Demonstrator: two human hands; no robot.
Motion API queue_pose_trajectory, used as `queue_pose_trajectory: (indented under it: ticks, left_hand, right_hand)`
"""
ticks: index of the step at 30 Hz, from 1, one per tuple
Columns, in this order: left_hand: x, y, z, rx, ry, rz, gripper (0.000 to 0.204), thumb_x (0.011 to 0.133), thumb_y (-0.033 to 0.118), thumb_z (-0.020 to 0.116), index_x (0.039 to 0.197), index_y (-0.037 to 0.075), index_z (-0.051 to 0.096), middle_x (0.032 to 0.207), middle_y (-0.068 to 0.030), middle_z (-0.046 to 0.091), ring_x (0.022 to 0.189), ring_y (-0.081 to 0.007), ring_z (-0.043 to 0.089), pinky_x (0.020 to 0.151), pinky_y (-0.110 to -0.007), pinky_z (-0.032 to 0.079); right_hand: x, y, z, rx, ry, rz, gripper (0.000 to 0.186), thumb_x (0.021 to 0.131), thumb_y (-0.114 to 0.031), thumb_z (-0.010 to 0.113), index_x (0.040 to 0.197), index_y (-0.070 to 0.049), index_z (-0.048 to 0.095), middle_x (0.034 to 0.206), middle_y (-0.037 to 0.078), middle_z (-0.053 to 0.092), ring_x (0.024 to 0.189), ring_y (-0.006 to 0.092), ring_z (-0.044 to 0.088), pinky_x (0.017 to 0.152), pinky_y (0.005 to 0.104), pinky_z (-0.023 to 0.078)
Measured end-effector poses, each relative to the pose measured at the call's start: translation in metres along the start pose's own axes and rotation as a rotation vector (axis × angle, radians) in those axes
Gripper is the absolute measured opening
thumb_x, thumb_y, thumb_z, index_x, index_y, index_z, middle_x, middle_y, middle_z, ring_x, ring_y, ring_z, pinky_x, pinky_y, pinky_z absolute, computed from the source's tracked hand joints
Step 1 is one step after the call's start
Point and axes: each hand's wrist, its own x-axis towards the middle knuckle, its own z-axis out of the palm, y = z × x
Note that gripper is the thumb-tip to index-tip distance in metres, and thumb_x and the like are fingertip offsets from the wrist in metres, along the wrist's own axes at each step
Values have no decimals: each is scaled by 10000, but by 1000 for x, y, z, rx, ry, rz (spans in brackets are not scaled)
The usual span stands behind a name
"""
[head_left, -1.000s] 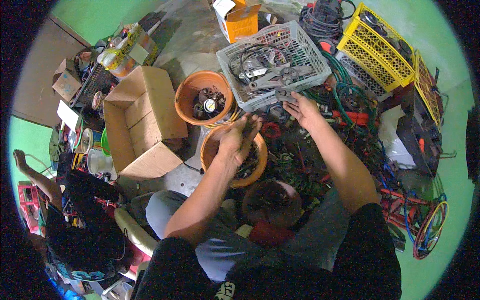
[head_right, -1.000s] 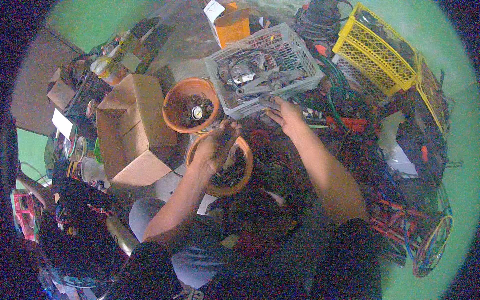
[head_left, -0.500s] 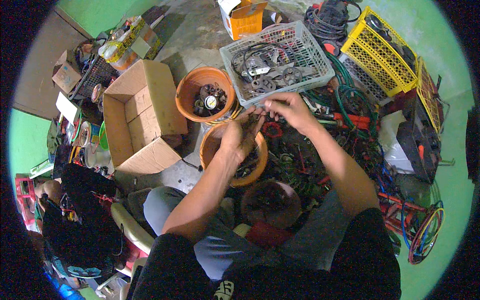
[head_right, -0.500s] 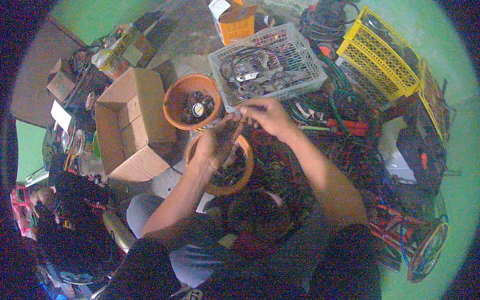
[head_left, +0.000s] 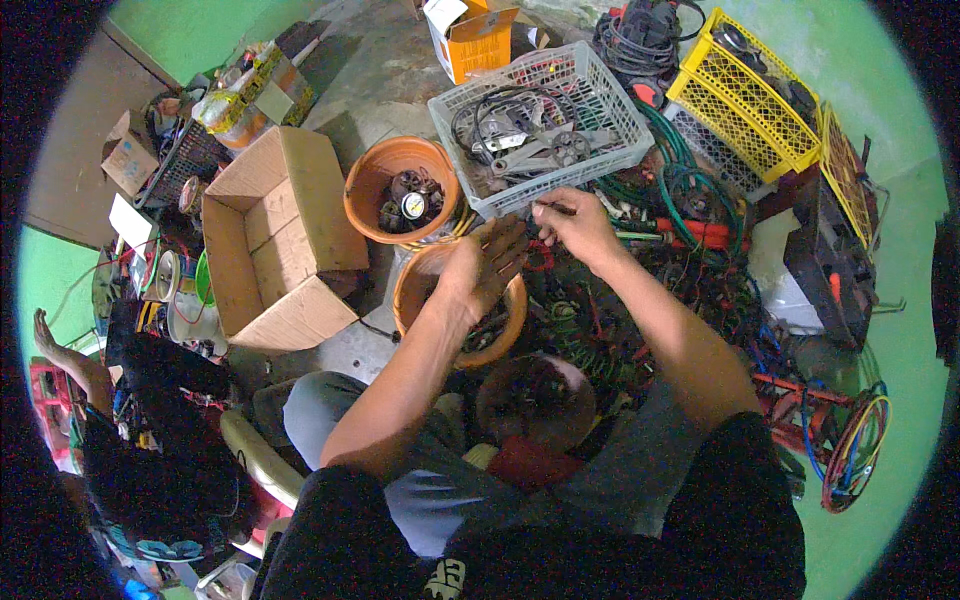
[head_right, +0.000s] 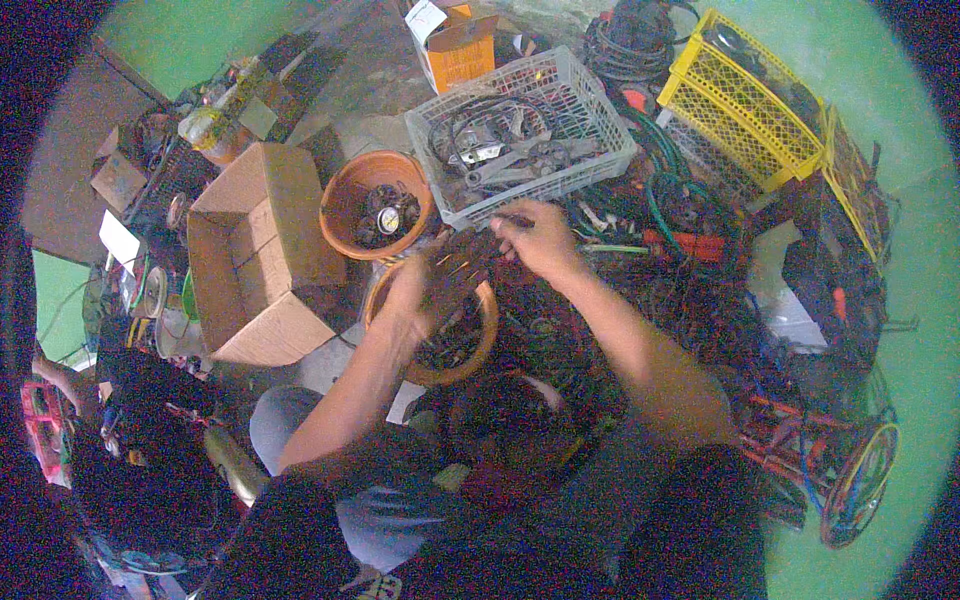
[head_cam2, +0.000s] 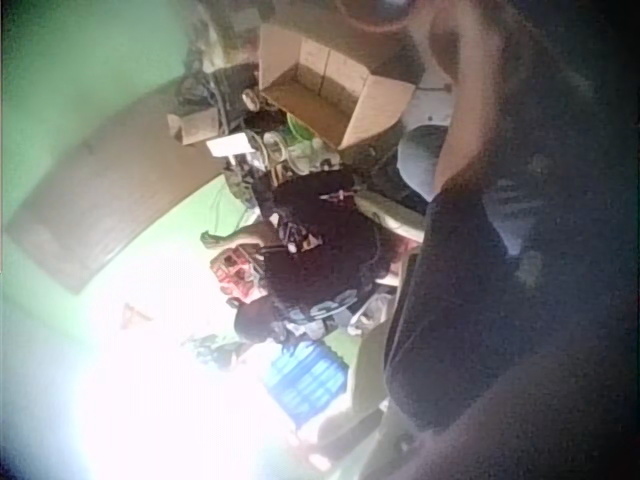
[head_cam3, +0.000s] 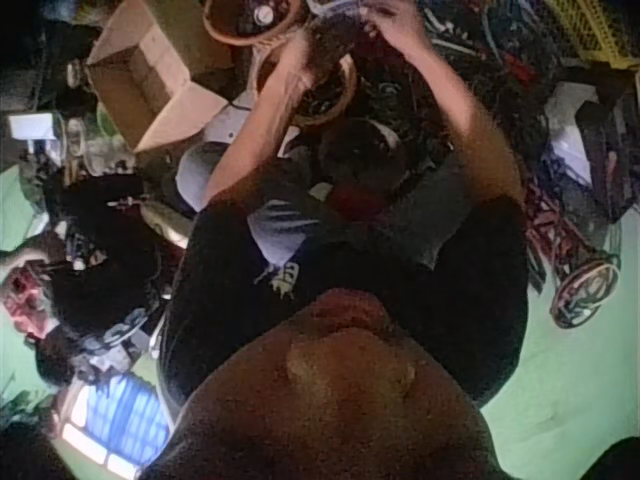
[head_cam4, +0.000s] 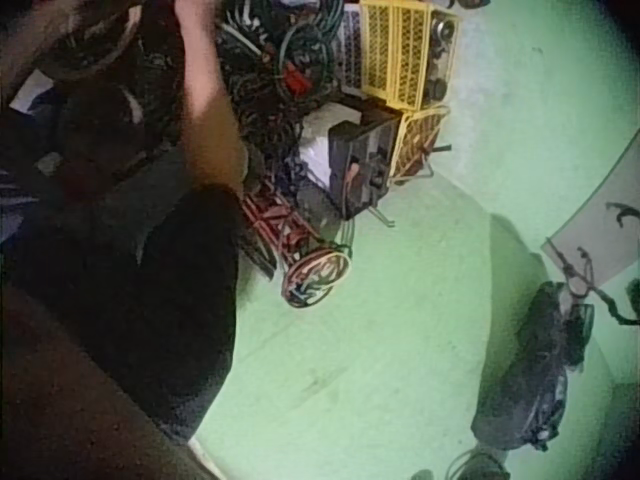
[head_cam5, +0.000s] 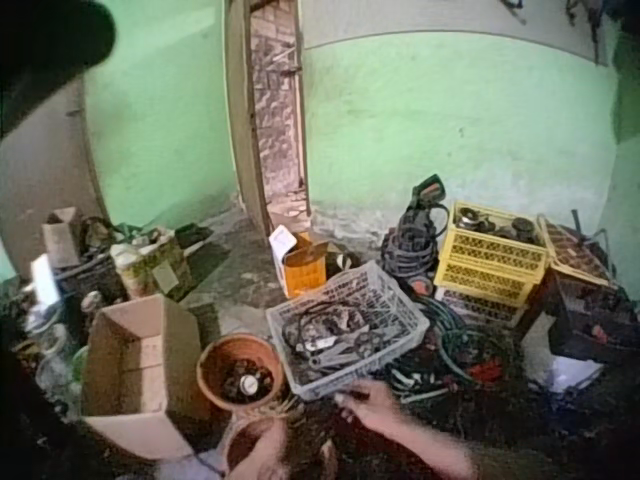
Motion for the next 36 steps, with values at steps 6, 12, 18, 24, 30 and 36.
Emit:
queue_pose_trajectory:
  ticks: [6, 12, 18, 24, 30, 36]
  left_hand:
    - [-15, 15, 9, 16, 145, 5, 470, 1044, 272, 314, 1413, -7, 396, 1456, -166, 430, 1362, -279, 395, 1159, -408, 302]
    - [-8, 15, -5, -42, 89, 46, 267, 985, 204, 470, 1178, 29, 529, 1217, -136, 552, 1125, -300, 541, 997, -437, 464]
    - [-28, 20, 12, 28, 124, 58, 428, 1015, 232, 359, 1348, -18, 458, 1379, -164, 504, 1274, -271, 484, 1089, -400, 401]
    - [-28, 15, 8, 17, 84, 44, 378, 990, 206, 386, 1281, -4, 504, 1283, -160, 566, 1152, -266, 551, 1001, -385, 462]
    - [-39, -4, -3, 50, 24, -13, 348, 1001, 252, 400, 1219, 27, 551, 1205, -129, 608, 1081, -247, 584, 961, -380, 485]
    - [-50, -31, 11, 322, 8, -38, 335, 998, 271, 440, 1186, 42, 596, 1094, -94, 659, 951, -226, 616, 905, -377, 505]
  right_hand:
    - [32, 38, -22, 442, 186, 404, 138, 900, -145, 675, 931, -26, 611, 837, 76, 644, 737, 183, 641, 680, 330, 568]
    - [68, 37, -48, 747, 149, 158, 327, 896, -236, 697, 1100, -11, 575, 1067, 109, 645, 1008, 230, 635, 906, 398, 544]
    - [50, -7, -39, 511, -6, 292, 506, 914, -313, 669, 1286, -17, 494, 1235, 164, 600, 1154, 296, 581, 968, 433, 505]
    - [1, -6, -19, 69, -104, 350, 264, 922, -243, 634, 1085, -37, 655, 1023, 81, 687, 847, 183, 661, 748, 315, 534]
    - [-77, 40, -8, -615, -867, -81, 206, 833, -148, 680, 992, -22, 718, 903, 93, 727, 825, 186, 669, 760, 358, 529]
    - [-184, 202, 20, -807, -580, 70, 407, 771, -168, 737, 1165, -108, 655, 1022, 155, 683, 946, 368, 660, 844, 447, 524]
